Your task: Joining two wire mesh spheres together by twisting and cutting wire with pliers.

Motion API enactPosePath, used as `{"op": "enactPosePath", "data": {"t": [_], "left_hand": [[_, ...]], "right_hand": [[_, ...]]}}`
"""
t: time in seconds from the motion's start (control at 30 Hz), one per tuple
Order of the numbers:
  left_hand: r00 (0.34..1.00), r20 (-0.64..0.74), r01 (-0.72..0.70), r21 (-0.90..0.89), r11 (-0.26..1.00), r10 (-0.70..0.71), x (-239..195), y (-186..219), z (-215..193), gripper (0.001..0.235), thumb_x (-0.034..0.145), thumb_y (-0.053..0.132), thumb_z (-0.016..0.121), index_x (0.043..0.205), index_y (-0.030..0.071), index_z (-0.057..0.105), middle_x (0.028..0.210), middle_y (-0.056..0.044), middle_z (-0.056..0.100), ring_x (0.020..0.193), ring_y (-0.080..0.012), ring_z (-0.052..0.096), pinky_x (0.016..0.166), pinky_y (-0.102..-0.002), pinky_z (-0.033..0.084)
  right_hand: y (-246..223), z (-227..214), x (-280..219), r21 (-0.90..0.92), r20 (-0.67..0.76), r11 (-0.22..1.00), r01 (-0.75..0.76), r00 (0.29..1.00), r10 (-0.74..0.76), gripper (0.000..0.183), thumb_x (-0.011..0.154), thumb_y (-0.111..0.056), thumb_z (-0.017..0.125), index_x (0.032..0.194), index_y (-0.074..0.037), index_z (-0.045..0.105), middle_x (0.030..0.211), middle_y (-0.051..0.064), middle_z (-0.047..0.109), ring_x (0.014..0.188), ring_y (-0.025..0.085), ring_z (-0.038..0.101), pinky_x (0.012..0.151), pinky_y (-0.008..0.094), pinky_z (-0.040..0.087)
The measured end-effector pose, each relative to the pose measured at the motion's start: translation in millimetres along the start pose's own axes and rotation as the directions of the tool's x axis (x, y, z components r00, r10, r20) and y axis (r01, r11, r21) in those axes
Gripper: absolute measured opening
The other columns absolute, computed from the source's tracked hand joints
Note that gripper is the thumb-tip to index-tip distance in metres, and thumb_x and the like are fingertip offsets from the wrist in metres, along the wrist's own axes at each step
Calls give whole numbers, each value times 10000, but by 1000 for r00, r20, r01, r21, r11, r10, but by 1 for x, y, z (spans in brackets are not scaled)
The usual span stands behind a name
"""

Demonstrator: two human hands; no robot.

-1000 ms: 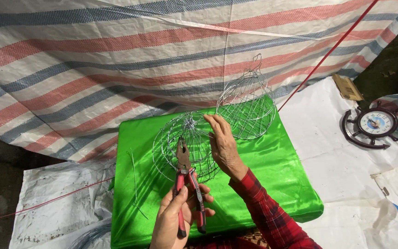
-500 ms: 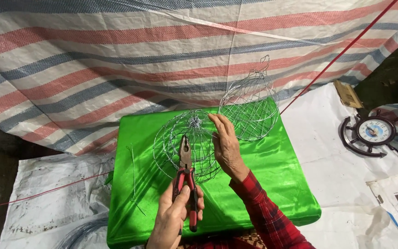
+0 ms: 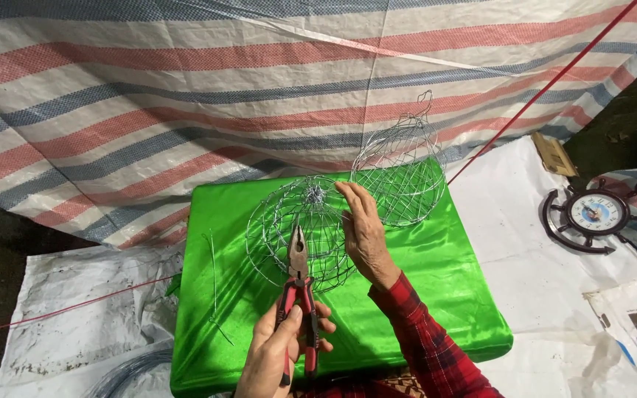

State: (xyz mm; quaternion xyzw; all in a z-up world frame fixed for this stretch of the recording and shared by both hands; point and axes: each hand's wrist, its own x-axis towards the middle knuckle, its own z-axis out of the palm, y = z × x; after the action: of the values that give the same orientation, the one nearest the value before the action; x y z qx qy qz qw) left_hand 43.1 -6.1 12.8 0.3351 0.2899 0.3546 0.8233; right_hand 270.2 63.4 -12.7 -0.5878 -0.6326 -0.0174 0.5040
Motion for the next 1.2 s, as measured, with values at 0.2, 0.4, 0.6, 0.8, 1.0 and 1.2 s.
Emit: {"op": "enactPosePath", "data": {"t": [0.2, 0.4, 0.6, 0.8, 1.0, 1.2], "left_hand": [[1000, 5, 11, -25, 1000, -11, -2, 0, -4, 463, 987, 147, 459, 1400, -49, 532, 1049, -265, 691, 908, -331, 697, 672, -443, 589], [999, 51, 17, -79, 997, -13, 2, 1, -7, 418, 1009, 146, 435, 1364, -51, 533, 1102, -281, 686, 962, -359, 699, 712, -466, 602], [1000, 21, 18, -71, 997, -17, 3, 7, 1, 439, 1001, 148, 444, 1389, -43, 524, 1084, -277, 688, 917, -346, 705, 695, -451, 603], [999, -31, 12, 10, 1000, -12, 3, 7, 2, 354, 1005, 151, 473, 1289, -41, 563, 952, -225, 670, 745, -258, 654, 584, -377, 561], [997, -72, 7, 107, 994, 1, 1, 12, 4, 317, 1009, 131, 474, 1253, -33, 590, 907, -210, 670, 734, -260, 653, 583, -384, 559], [996, -88, 6, 175, 985, 10, 4, 10, 1, 293, 1005, 143, 478, 1211, -23, 604, 889, -201, 676, 725, -260, 652, 579, -399, 563]], "right_hand": [[5, 4, -2, 9, -14, 1000, 18, 1000, -18, 652, 886, 135, 490, 1486, -117, 446, 1451, 149, 495, 1220, 275, 576, 1028, 352, 540], [8, 5, -3, 12, -18, 1000, 29, 999, -29, 647, 898, 129, 489, 1493, -121, 438, 1457, 156, 489, 1218, 281, 578, 1027, 353, 552], [11, 7, -4, -10, -7, 1000, 20, 1000, -21, 648, 898, 128, 476, 1497, -114, 430, 1452, 158, 489, 1195, 275, 581, 1009, 346, 558], [0, 1, -1, 1, -12, 1000, 17, 1000, -17, 640, 879, 128, 504, 1477, -96, 456, 1443, 156, 504, 1234, 293, 570, 1050, 370, 520], [1, 3, -1, -2, -15, 1000, 14, 1000, -14, 632, 894, 129, 492, 1481, -103, 453, 1442, 148, 504, 1188, 268, 582, 996, 341, 540], [5, 5, -2, 0, -11, 1000, 10, 1000, -10, 640, 894, 132, 485, 1486, -108, 446, 1451, 160, 495, 1214, 281, 579, 1022, 347, 548]]}}
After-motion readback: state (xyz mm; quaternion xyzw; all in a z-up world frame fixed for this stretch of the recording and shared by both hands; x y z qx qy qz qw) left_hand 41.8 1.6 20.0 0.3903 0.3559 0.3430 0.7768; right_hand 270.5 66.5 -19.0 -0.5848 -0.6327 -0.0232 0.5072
